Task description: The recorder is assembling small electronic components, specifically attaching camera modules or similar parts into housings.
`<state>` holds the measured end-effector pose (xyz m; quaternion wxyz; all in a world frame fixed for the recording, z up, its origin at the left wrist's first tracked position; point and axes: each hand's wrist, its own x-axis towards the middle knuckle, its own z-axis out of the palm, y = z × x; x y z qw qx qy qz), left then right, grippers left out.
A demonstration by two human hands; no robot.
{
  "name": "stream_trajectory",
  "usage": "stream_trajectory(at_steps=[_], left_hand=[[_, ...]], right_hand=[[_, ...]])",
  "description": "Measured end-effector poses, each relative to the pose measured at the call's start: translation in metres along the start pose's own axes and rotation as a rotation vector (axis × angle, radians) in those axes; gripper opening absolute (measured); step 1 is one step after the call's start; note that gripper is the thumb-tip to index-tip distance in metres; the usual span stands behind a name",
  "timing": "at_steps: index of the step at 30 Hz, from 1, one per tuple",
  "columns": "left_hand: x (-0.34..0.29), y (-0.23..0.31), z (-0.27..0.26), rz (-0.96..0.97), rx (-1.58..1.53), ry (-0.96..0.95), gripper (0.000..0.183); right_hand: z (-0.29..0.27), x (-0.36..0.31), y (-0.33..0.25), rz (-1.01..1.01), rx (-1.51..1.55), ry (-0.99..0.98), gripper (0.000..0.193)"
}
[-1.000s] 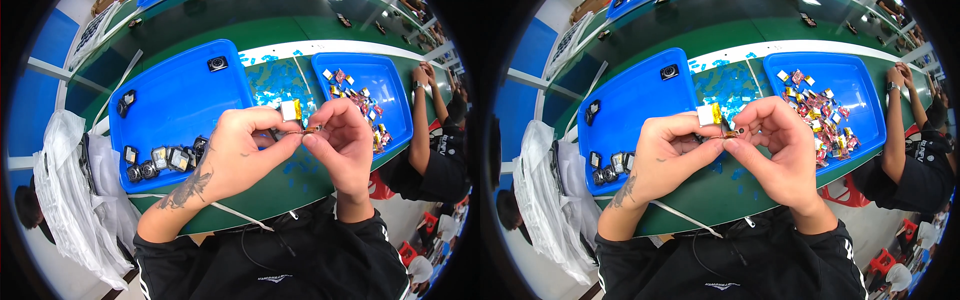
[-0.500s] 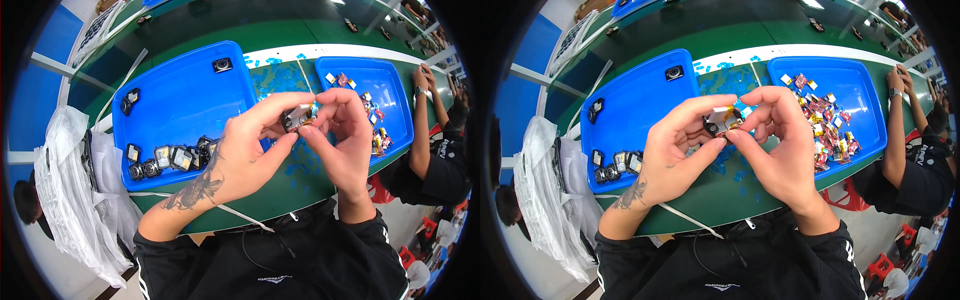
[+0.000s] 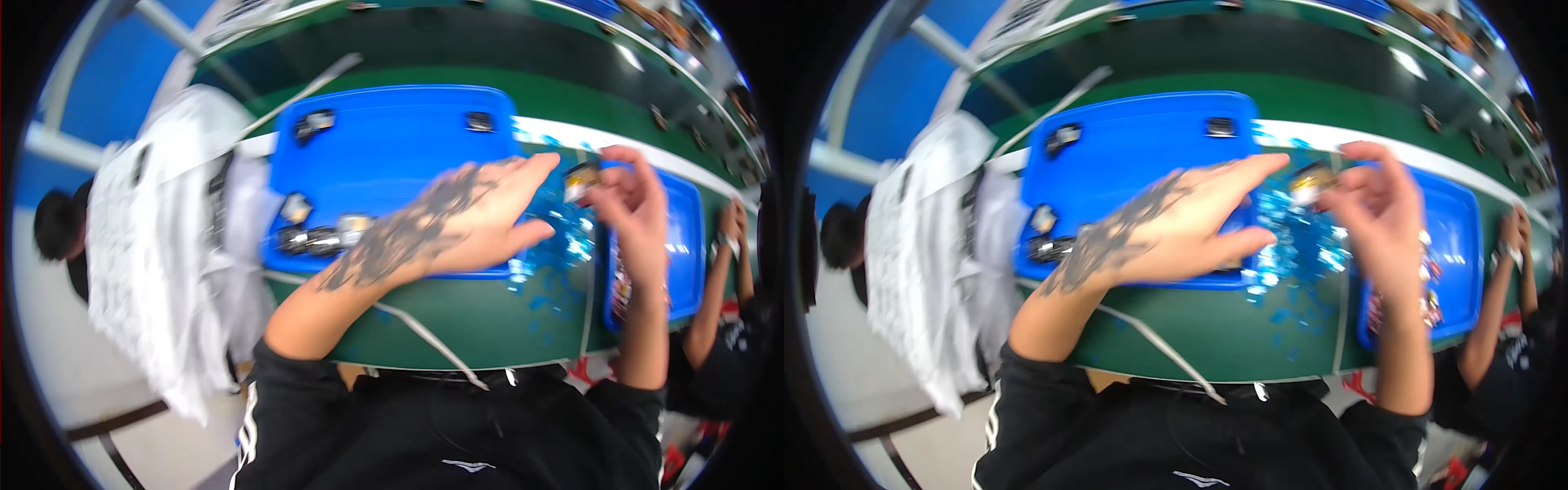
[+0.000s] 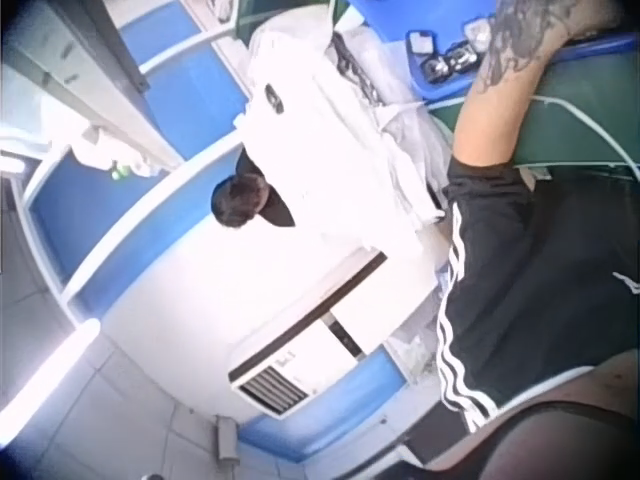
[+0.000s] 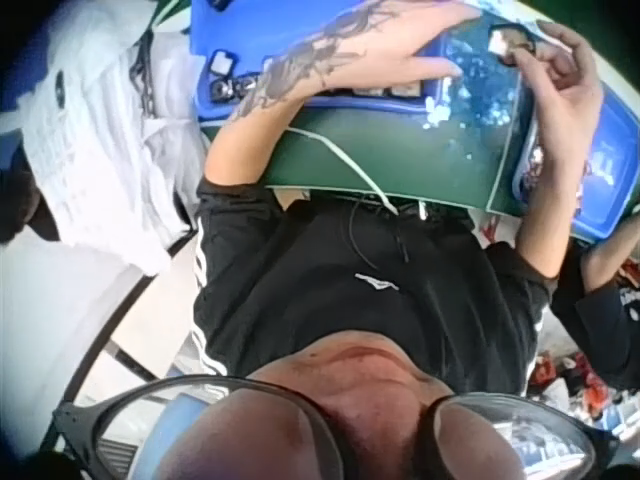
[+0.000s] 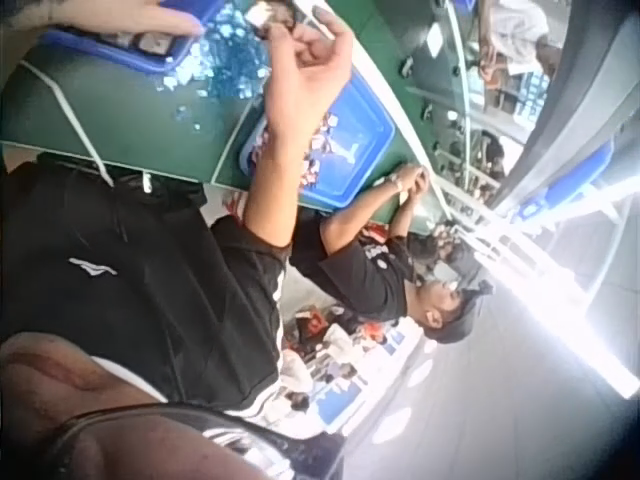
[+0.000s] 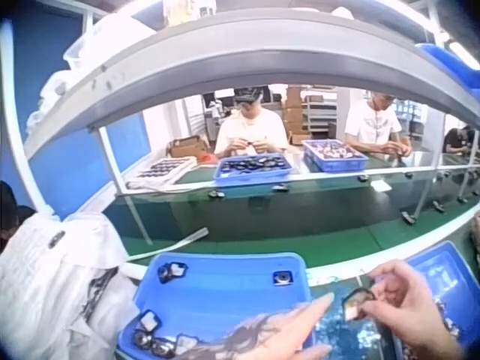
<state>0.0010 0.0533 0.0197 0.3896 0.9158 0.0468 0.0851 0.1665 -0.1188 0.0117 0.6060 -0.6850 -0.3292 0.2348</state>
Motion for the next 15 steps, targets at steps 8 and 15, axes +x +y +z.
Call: stream_trajectory(at_steps=[8,15], left_hand=[[-0.037,-0.118,-0.106,-0.791,0.842,0.240,0.036],[-0.048,-0.134,-0.106,-0.845,0.862,0.178,0.049]], right_hand=[[-0.034,0.179,0.063,0.143,-0.575,0.039,0.052],[-0.047,0.191,0.090,0.120,-0.607,0.146,0.045]])
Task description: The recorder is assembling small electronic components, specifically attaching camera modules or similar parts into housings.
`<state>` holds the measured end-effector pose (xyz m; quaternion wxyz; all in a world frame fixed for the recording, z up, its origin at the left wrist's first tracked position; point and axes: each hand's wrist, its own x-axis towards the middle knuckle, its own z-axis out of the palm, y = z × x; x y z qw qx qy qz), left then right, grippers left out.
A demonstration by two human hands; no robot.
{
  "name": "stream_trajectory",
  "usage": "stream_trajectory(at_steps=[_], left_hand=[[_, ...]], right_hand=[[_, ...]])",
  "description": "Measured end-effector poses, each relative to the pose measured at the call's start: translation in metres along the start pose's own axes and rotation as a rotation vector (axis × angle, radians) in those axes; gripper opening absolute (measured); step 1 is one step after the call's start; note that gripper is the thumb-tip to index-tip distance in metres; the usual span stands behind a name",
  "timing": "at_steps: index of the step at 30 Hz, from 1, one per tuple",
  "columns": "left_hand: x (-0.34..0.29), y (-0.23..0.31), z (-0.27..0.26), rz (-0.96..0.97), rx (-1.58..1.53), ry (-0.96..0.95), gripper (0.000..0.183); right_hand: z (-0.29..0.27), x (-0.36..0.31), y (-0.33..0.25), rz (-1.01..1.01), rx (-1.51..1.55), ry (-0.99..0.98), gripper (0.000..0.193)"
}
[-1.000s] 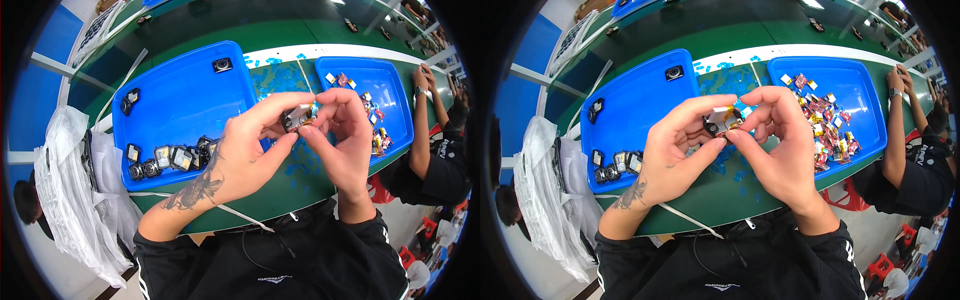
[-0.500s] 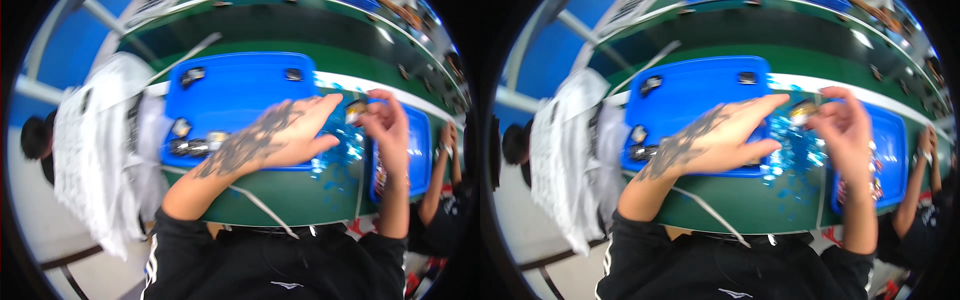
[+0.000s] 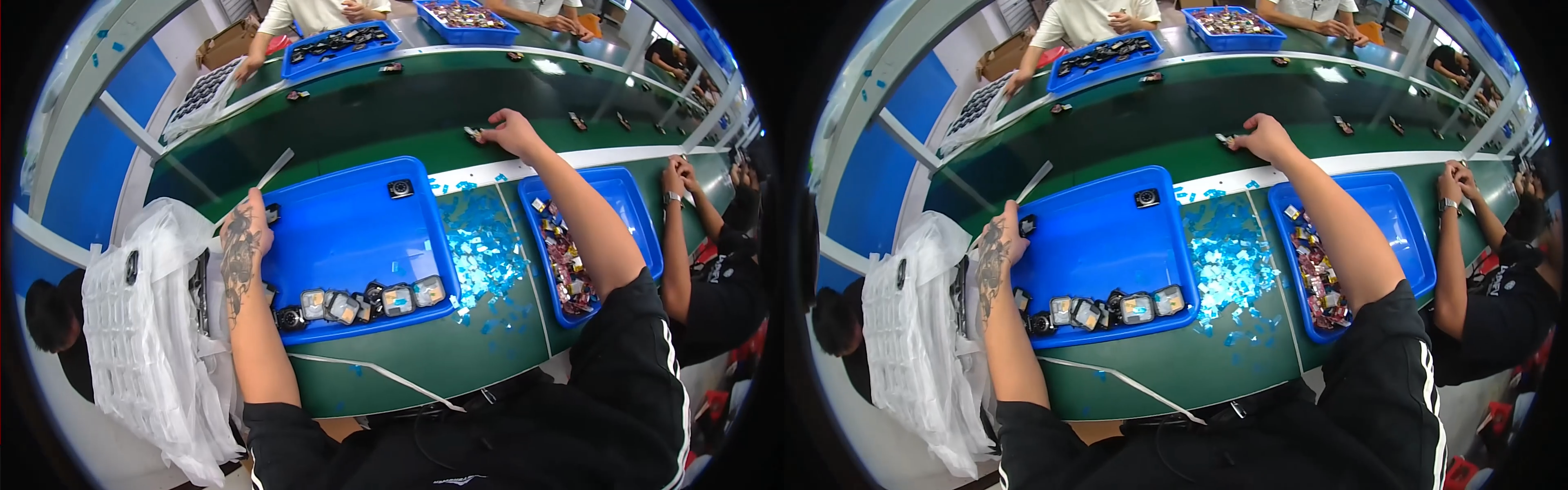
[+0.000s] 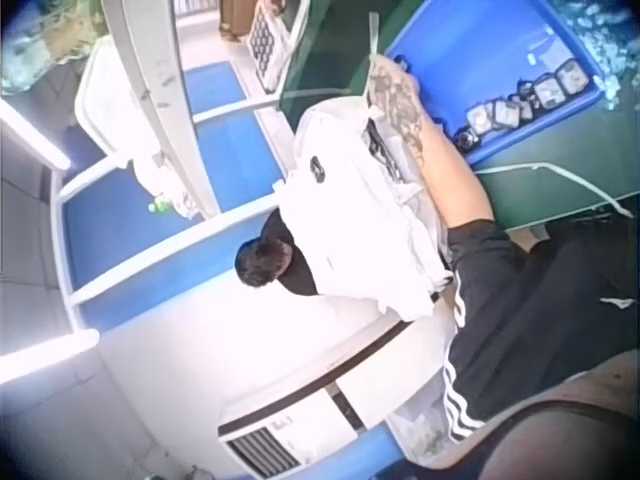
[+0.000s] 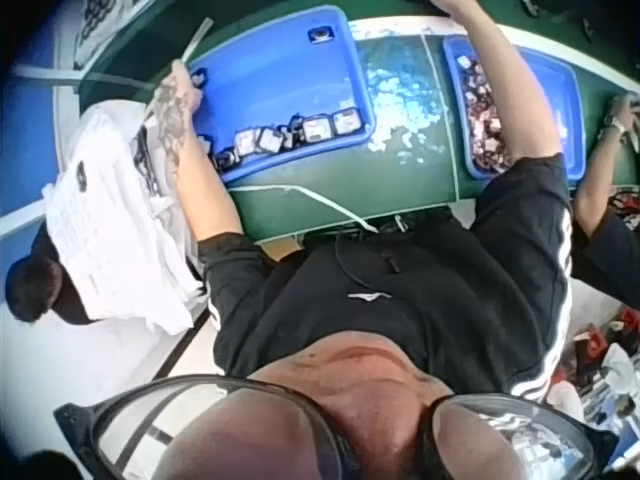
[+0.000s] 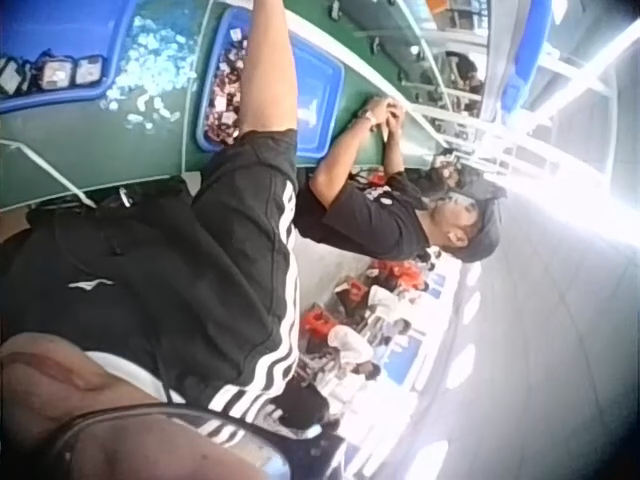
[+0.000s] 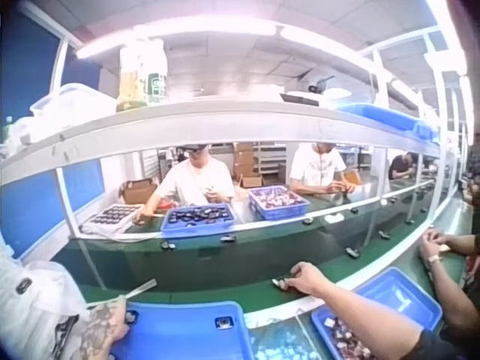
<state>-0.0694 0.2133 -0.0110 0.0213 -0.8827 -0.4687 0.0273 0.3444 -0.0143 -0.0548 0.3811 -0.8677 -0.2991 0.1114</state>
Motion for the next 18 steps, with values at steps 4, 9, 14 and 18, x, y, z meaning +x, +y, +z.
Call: stream_trajectory(at_steps=[4,9,14,18], left_hand=[[0.008,0.009,-0.004,-0.086,-0.084,0.059,0.039],[0.000,0.011,-0.031,0.150,-0.706,0.170,0.037],[-0.038,0.087,-0.054,0.359,-1.528,-0.050,0.025],[-0.057,0.131,-0.036,0.362,-1.838,-0.317,0.018]], right_hand=[[-0.040,-0.013,0.015,-0.134,0.056,0.148,0.029],[-0.096,-0.057,0.010,-0.300,-0.064,0.167,0.012],[-0.129,-0.117,0.014,-0.246,-0.350,-0.298,0.008],[-0.106,-0.149,0.015,-0.327,-0.256,-0.291,0.013]])
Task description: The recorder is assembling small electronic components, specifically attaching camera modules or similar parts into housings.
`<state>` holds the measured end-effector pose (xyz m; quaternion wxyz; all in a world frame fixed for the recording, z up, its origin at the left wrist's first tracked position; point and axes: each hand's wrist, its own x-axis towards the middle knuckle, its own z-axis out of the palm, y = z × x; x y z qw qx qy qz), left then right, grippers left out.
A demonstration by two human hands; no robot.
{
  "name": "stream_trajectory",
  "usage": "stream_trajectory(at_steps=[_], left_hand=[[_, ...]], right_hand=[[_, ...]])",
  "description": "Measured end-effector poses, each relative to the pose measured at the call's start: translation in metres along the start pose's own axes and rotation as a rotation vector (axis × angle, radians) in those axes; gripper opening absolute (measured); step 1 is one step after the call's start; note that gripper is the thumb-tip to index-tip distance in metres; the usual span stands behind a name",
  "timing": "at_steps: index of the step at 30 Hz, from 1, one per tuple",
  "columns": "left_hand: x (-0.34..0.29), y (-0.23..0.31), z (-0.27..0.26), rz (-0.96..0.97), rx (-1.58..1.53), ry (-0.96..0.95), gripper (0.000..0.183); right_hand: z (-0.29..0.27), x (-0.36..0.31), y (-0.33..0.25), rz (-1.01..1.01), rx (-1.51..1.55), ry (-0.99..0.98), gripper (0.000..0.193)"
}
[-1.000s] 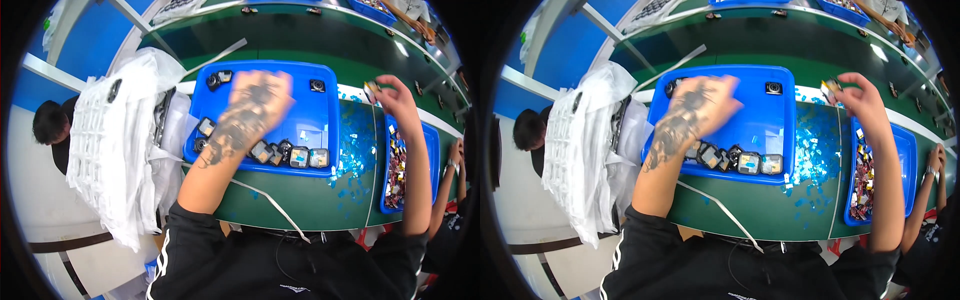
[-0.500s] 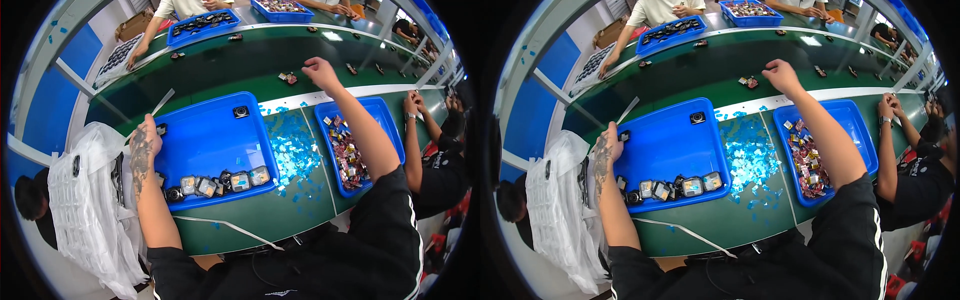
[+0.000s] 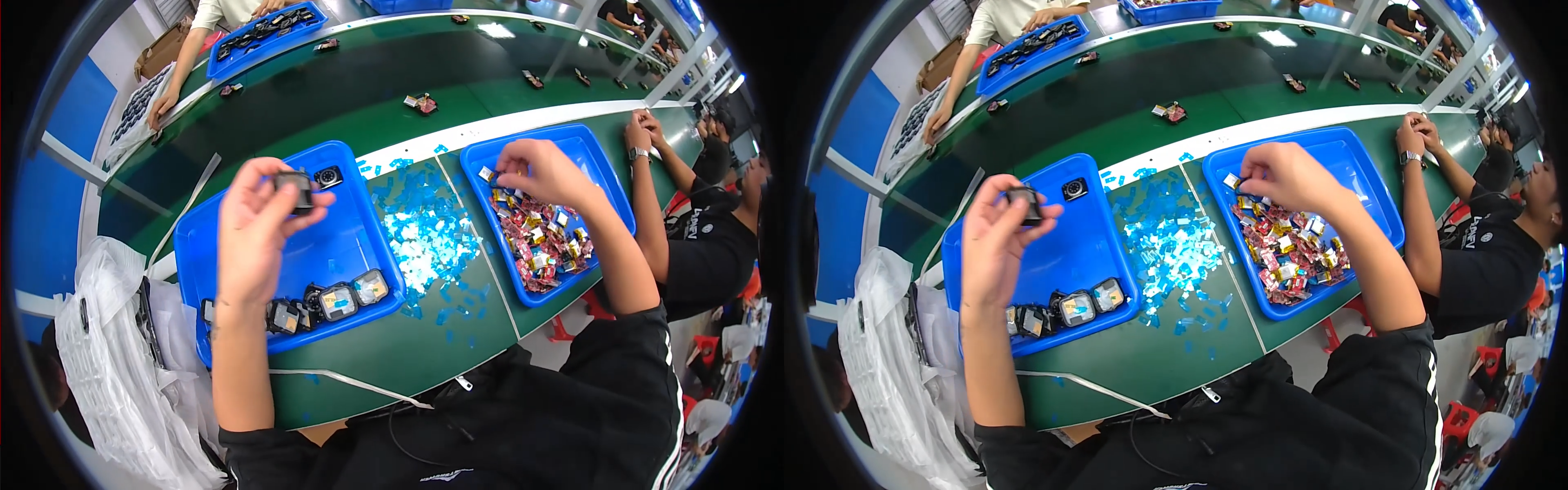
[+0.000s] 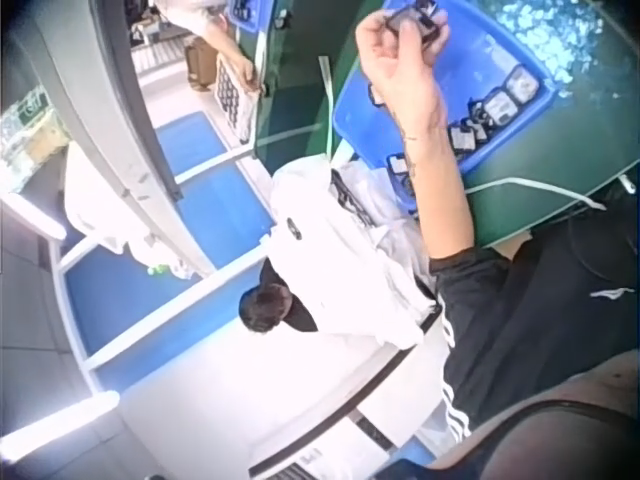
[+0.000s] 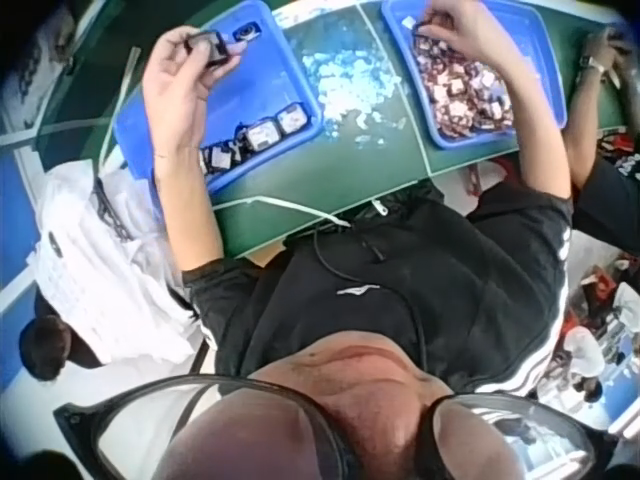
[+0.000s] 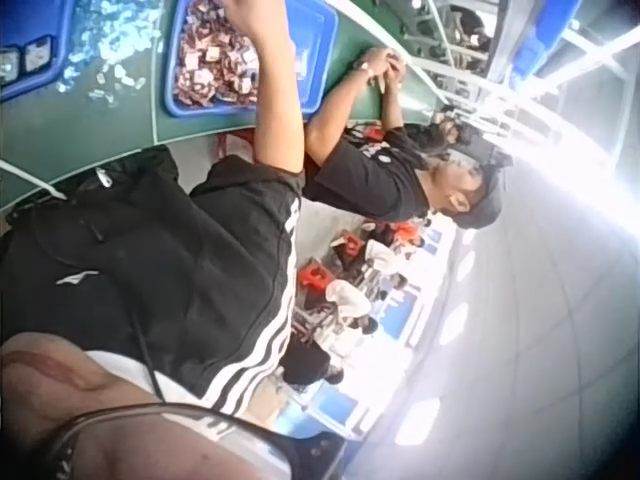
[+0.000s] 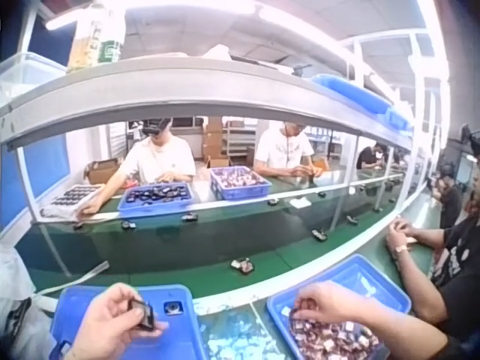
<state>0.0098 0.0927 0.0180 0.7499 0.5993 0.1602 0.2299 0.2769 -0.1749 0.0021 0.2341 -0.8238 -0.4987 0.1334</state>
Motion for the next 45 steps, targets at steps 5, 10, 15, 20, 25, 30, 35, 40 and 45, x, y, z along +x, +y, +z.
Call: stream_trajectory(at_steps=[5,10,15,20,25,30,35,40,45], left_hand=[[-0.012,-0.014,0.025,-0.184,-0.164,-0.061,0.020],[-0.014,-0.011,0.040,-0.241,-0.252,-0.111,0.037],[-0.020,-0.012,0.042,-0.180,-0.173,-0.093,0.037],[-0.022,-0.015,0.039,-0.105,-0.133,-0.056,0.019],[-0.015,-0.008,0.032,-0.073,-0.100,0.124,0.014],[-0.022,-0.012,0.031,-0.353,-0.419,0.028,0.025],[-0.030,-0.011,0.057,-0.265,-0.122,-0.095,0.034],[-0.046,-0.021,0.072,0.023,0.361,-0.270,0.019],[-0.046,-0.021,0.068,0.063,0.425,-0.252,0.013]], right_hand=[[0.023,-0.002,-0.011,-0.016,-0.266,0.043,0.016],[0.018,-0.006,-0.002,0.067,-0.176,0.054,0.012],[0.013,-0.002,-0.005,0.047,-0.310,-0.001,0.013],[0.000,-0.011,-0.006,0.095,-0.037,0.163,0.010],[-0.006,-0.028,-0.007,0.130,0.368,0.442,0.008],[0.002,-0.042,-0.042,0.072,0.592,0.435,0.007],[0.030,-0.039,-0.085,0.036,1.003,0.272,0.008],[0.048,-0.039,-0.126,0.035,1.061,0.148,0.008],[0.058,-0.033,-0.134,-0.007,1.045,0.133,0.008]])
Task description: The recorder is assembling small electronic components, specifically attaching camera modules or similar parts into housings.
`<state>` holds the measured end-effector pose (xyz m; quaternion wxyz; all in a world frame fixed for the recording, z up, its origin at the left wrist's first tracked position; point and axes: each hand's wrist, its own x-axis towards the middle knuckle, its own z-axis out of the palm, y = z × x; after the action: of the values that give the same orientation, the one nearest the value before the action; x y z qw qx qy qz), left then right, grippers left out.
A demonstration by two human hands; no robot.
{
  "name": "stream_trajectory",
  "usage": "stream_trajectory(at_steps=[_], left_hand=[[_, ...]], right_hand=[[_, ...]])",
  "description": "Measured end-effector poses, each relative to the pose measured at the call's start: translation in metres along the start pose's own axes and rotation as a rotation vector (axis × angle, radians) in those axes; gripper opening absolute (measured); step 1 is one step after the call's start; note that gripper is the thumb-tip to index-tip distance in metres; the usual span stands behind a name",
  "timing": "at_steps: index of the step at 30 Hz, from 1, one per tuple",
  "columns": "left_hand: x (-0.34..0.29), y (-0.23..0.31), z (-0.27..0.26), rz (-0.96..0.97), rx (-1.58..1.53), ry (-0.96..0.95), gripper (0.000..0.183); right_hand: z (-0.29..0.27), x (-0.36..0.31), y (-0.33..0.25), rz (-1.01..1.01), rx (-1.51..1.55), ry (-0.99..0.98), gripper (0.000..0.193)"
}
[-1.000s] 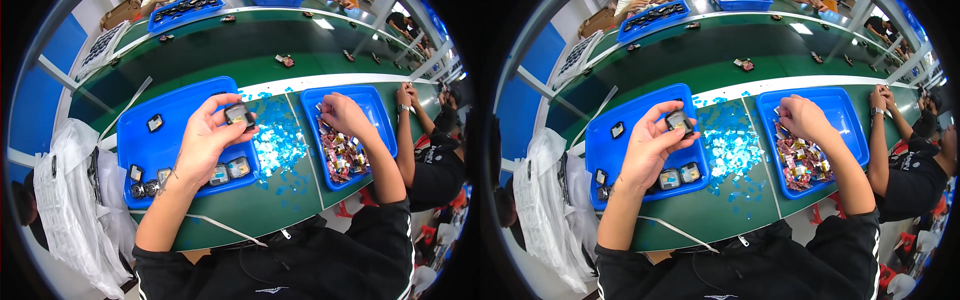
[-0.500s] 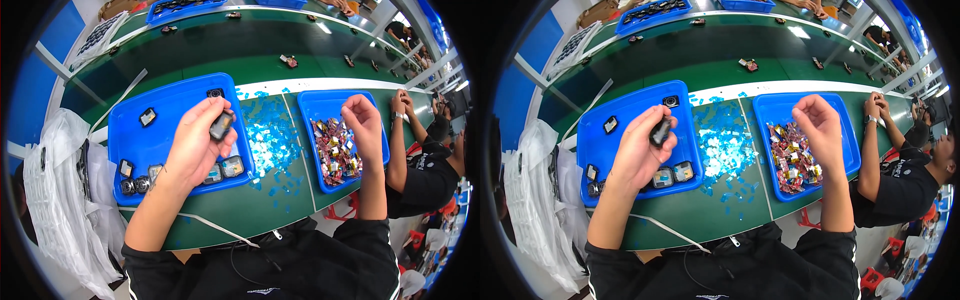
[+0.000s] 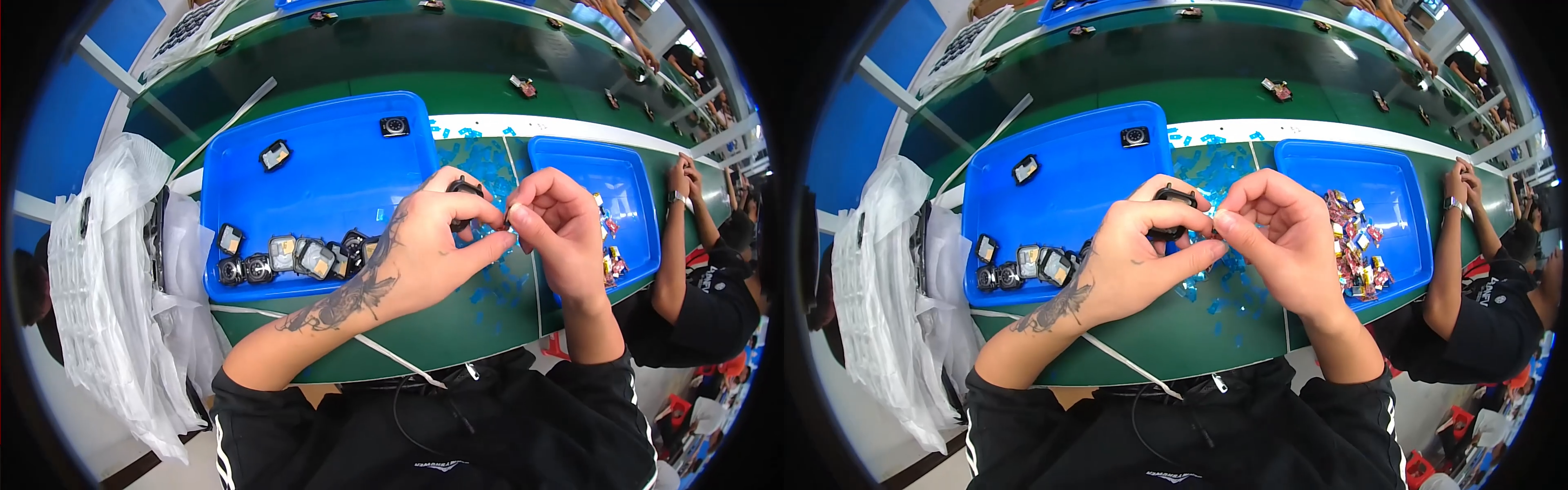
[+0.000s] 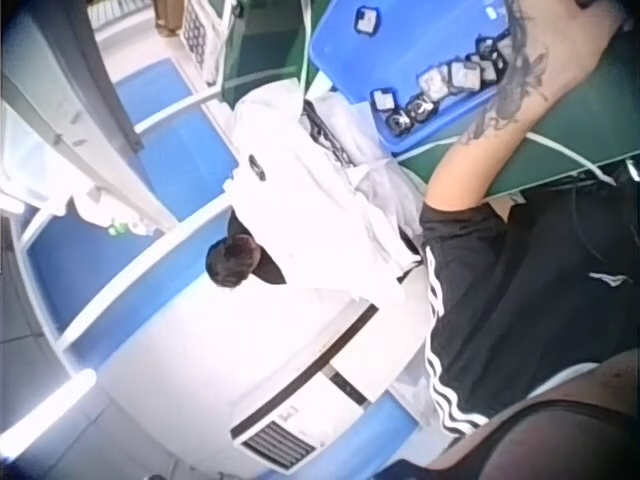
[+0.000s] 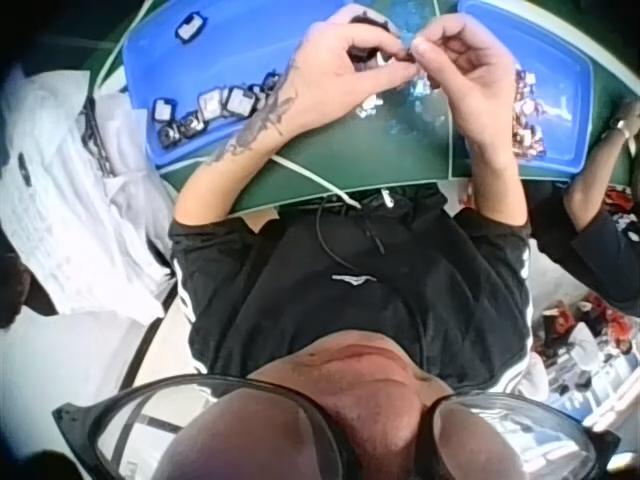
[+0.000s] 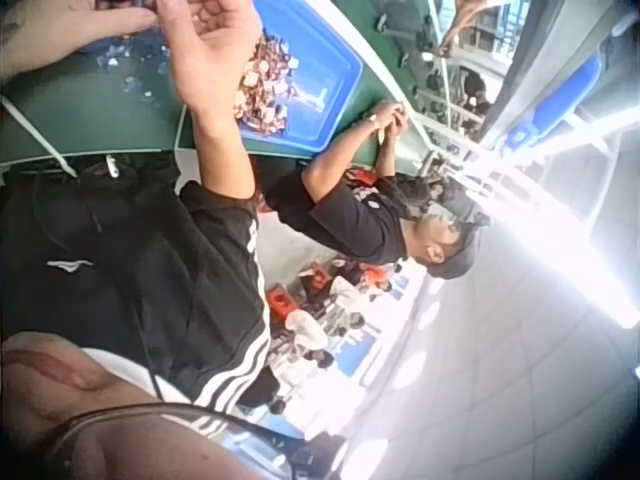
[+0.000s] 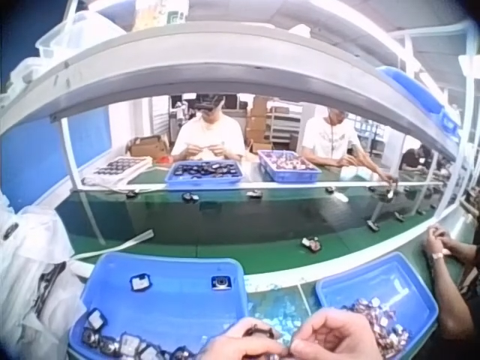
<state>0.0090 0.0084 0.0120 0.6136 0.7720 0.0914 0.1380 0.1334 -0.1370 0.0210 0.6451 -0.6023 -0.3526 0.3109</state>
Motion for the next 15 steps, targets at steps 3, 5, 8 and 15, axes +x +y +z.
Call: stream_trajectory(at_steps=[3,5,8,15], left_hand=[[-0.001,-0.005,0.002,0.041,-0.013,0.017,0.012],[-0.002,-0.006,0.002,0.030,-0.043,0.032,0.011],[-0.002,-0.007,0.001,0.005,-0.069,0.045,0.011],[0.002,-0.010,-0.003,-0.094,-0.279,-0.016,0.011]], right_hand=[[0.003,0.002,0.002,-0.130,-0.148,0.056,0.008],[0.006,0.003,0.002,-0.213,-0.237,0.100,0.009],[0.007,0.003,0.004,-0.201,-0.237,0.126,0.012],[0.002,-0.006,0.008,-0.689,-0.691,0.067,0.016]])
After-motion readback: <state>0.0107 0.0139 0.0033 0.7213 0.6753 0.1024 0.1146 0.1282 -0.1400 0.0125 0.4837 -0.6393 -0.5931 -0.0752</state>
